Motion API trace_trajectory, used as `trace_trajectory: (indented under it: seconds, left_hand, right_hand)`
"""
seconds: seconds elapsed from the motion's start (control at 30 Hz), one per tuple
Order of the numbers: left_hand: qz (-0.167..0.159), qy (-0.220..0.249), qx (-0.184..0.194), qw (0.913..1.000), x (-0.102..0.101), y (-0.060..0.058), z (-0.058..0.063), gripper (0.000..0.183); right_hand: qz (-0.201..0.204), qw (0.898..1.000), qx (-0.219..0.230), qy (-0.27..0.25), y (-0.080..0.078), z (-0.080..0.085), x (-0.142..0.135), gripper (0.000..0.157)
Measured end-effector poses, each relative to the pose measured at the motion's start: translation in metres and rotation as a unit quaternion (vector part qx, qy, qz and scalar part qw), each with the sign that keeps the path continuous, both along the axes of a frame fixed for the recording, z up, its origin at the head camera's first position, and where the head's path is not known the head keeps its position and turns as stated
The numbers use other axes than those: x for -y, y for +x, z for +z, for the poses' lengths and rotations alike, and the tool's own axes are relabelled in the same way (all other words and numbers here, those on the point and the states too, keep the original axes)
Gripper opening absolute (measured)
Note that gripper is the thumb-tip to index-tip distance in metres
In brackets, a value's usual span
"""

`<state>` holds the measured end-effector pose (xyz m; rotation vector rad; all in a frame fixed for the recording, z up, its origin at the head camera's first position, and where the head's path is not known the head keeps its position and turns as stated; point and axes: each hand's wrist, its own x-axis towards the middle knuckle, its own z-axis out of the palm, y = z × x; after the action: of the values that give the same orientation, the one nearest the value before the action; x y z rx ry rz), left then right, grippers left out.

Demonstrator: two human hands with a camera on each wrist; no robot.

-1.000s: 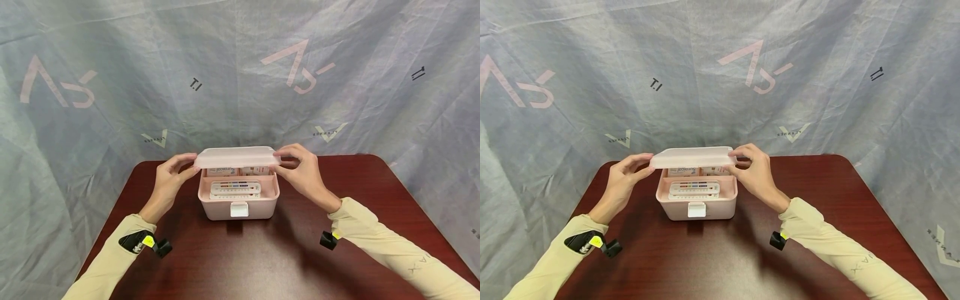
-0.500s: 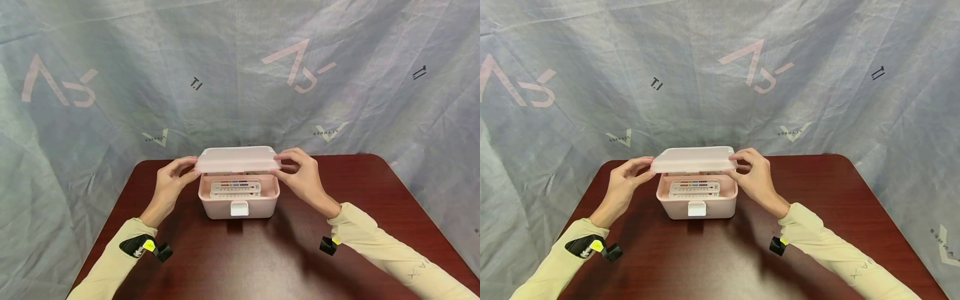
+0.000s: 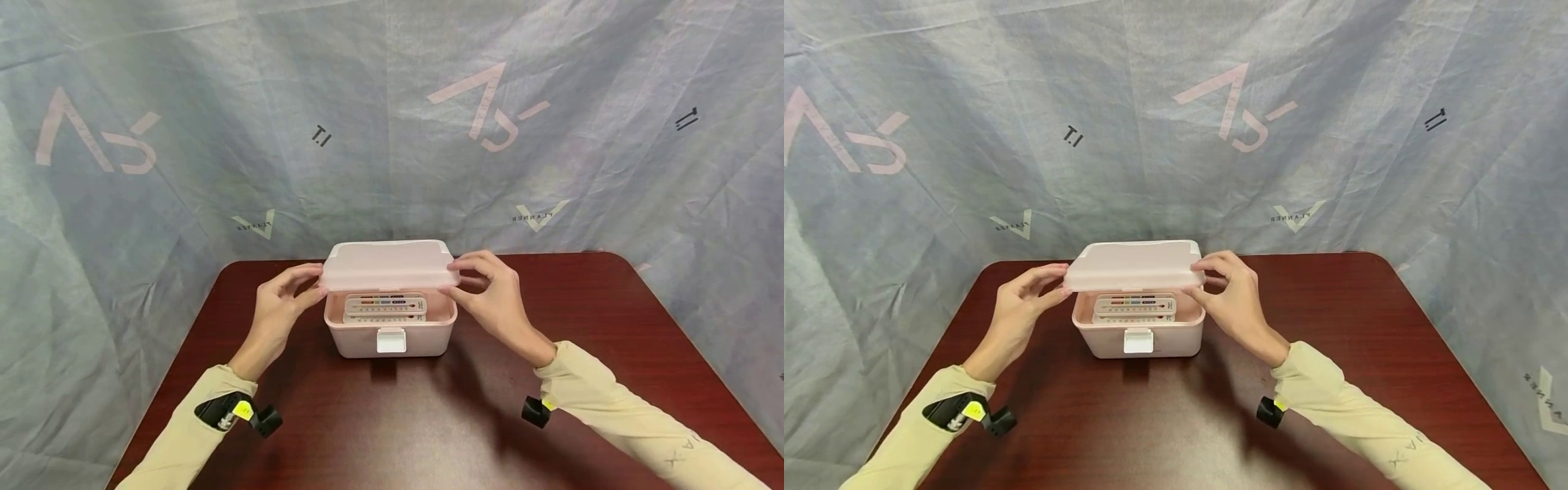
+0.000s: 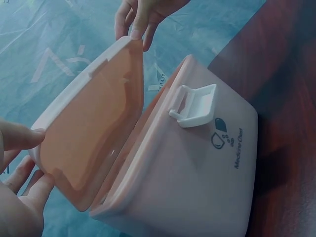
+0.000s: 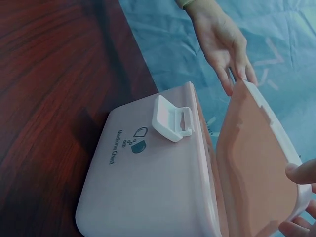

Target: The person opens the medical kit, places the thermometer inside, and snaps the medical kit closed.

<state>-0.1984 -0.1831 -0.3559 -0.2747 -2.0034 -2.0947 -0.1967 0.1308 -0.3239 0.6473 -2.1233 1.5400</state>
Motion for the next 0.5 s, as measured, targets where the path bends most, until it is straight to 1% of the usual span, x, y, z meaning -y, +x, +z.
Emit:
trace_trajectory:
  seconds: [0.2, 0.43, 0.5]
  left_hand:
    - [0.0, 0.004, -0.006, 1.0, 0.0, 0.003, -0.0046, 0.037]
    - [-0.001, 0.021, -0.018, 0.9996, -0.0013, 0.005, -0.007, 0.035]
    - [-0.003, 0.026, -0.021, 0.9994, -0.0018, 0.0051, -0.0075, 0.035]
  right_hand:
    - [-0.008, 1.0, -0.008, 0.009, 0.0025, -0.0037, 0.0005, 0.029]
    - [-0.014, 1.0, 0.009, 0.002, 0.0044, -0.004, 0.0013, 0.03]
    - [-0.016, 1.0, 0.006, 0.006, 0.0047, -0.0039, 0.0016, 0.03]
